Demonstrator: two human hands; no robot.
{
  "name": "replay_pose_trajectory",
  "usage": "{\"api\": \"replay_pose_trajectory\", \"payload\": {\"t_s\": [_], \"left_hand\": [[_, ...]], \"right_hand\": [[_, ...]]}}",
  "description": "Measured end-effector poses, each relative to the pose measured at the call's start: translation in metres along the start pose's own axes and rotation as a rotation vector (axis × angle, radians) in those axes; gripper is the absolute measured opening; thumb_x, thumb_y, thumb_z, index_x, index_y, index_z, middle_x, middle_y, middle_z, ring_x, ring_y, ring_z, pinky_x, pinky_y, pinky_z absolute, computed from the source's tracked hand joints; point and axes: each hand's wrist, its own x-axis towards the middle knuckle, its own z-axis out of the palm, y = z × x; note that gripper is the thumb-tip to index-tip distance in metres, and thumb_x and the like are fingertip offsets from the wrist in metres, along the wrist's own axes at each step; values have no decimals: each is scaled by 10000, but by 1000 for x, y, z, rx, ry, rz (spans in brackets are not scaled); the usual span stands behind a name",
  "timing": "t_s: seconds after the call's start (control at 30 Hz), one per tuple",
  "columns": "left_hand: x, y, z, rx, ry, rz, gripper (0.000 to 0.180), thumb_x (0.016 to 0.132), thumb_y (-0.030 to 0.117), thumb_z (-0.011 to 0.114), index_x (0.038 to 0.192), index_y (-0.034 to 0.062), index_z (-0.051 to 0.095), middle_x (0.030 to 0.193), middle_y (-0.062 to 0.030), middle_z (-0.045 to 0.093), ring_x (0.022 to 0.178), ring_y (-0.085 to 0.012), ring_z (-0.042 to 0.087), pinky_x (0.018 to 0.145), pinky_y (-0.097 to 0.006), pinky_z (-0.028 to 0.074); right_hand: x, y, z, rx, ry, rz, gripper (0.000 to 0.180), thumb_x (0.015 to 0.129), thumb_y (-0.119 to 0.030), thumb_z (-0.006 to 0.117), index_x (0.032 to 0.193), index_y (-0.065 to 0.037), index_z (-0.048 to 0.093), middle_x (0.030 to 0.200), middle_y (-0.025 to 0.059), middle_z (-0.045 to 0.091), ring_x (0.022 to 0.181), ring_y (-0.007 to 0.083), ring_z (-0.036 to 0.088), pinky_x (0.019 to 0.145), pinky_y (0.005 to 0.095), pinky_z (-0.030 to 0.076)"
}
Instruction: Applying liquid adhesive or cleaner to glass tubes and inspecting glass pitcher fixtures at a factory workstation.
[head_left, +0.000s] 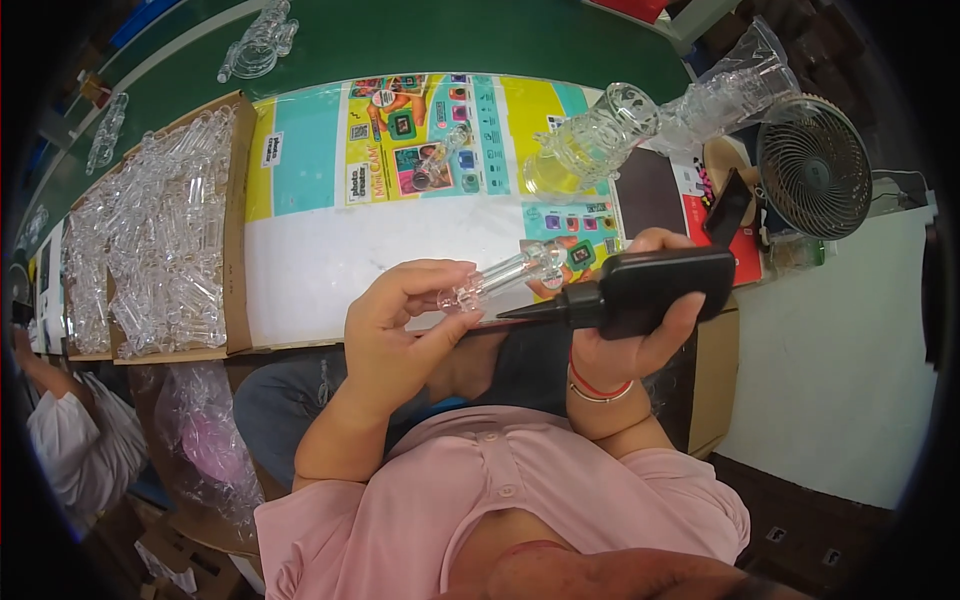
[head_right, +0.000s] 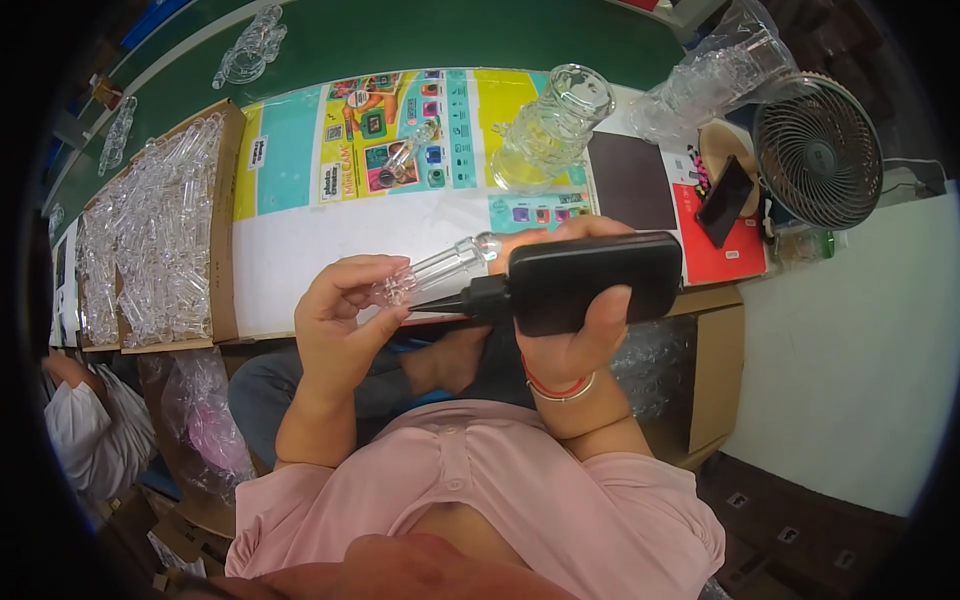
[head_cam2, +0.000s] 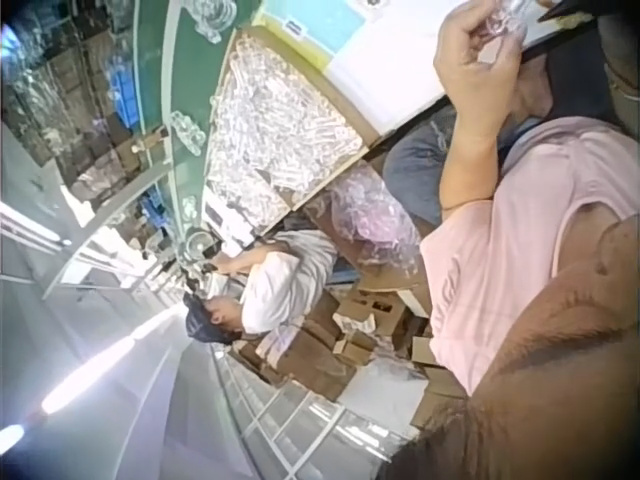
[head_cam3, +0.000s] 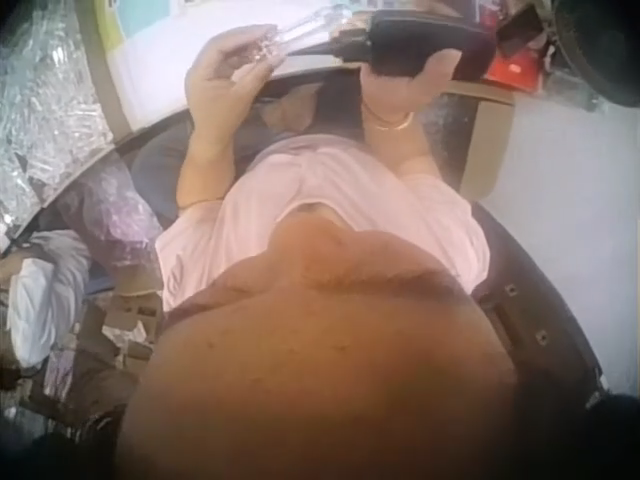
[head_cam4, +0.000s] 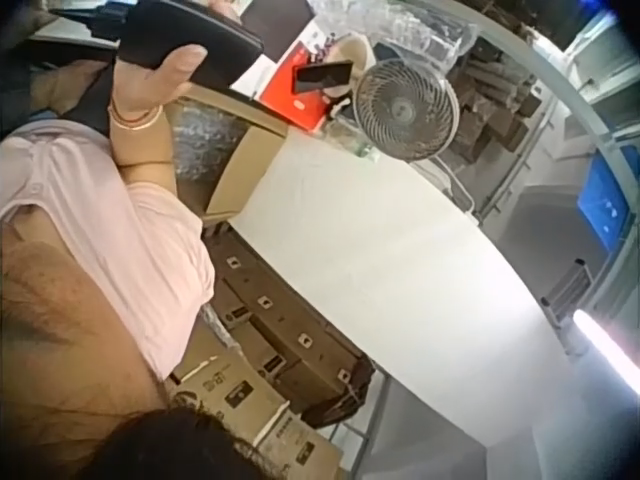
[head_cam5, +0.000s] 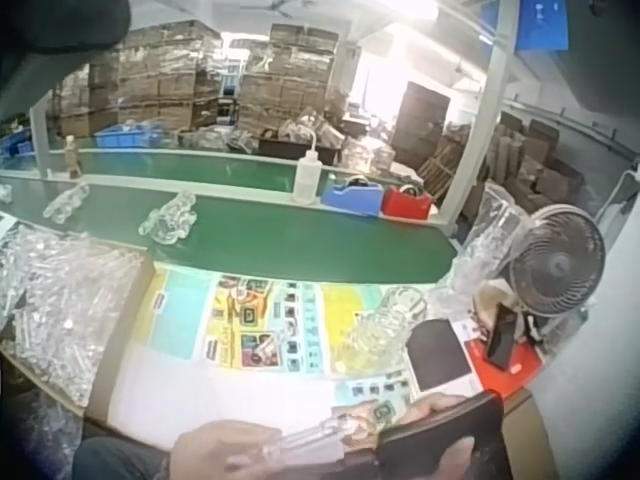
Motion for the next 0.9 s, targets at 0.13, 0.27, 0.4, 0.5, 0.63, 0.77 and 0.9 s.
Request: {"api": "replay_pose_trajectory", "payload": {"t_s": [0.13,0.27,0.4,0.5,0.63,0.77,0.9], "left_hand": [[-2,4,0,-63,-27,77,324,701,-99,656,998,-13,560,1042,-139,585,947,-175,586,792,-271,496],[-3,6,-2,-22,-79,96,357,674,-122,650,994,-24,525,1062,-170,559,978,-201,563,818,-279,472],[-6,6,-3,-6,-80,86,356,668,-127,648,986,-20,530,1061,-169,560,975,-204,565,819,-280,467],[-7,8,-4,49,-70,129,359,663,-135,645,983,-16,534,1064,-171,557,974,-210,565,821,-283,467],[-9,8,-4,36,-90,135,364,662,-132,647,986,-15,530,1073,-173,550,983,-217,563,817,-289,473],[-10,5,-4,-28,-84,137,361,664,-125,649,986,-13,527,1076,-172,546,994,-219,559,820,-294,475],[-12,8,-5,-35,-72,114,363,665,-125,647,989,-12,529,1069,-171,550,999,-223,555,833,-299,469]], "right_hand": [[-4,-8,-10,-404,-205,-148,575,847,-522,445,1104,-17,348,908,103,453,714,134,499,647,214,430],[-13,-12,-1,-604,-196,-263,624,829,-578,439,1081,-12,363,845,116,483,677,134,488,628,199,402],[-16,-19,-3,-741,-318,-329,639,830,-608,412,1103,-34,351,860,125,491,660,143,493,621,212,416],[-20,-20,-7,-795,-413,-358,596,843,-580,414,1122,-65,305,907,131,468,619,170,522,606,258,469],[-25,-28,-9,-785,-506,-339,586,833,-568,446,1142,-104,266,935,122,436,600,202,551,579,288,503],[-25,-23,-5,-630,-476,-425,502,855,-400,499,1140,-36,303,951,160,535,724,210,634,605,253,552],[-30,-28,-6,-750,-442,-318,553,843,-505,459,1137,-66,298,930,133,495,690,187,576,606,265,513]]}}
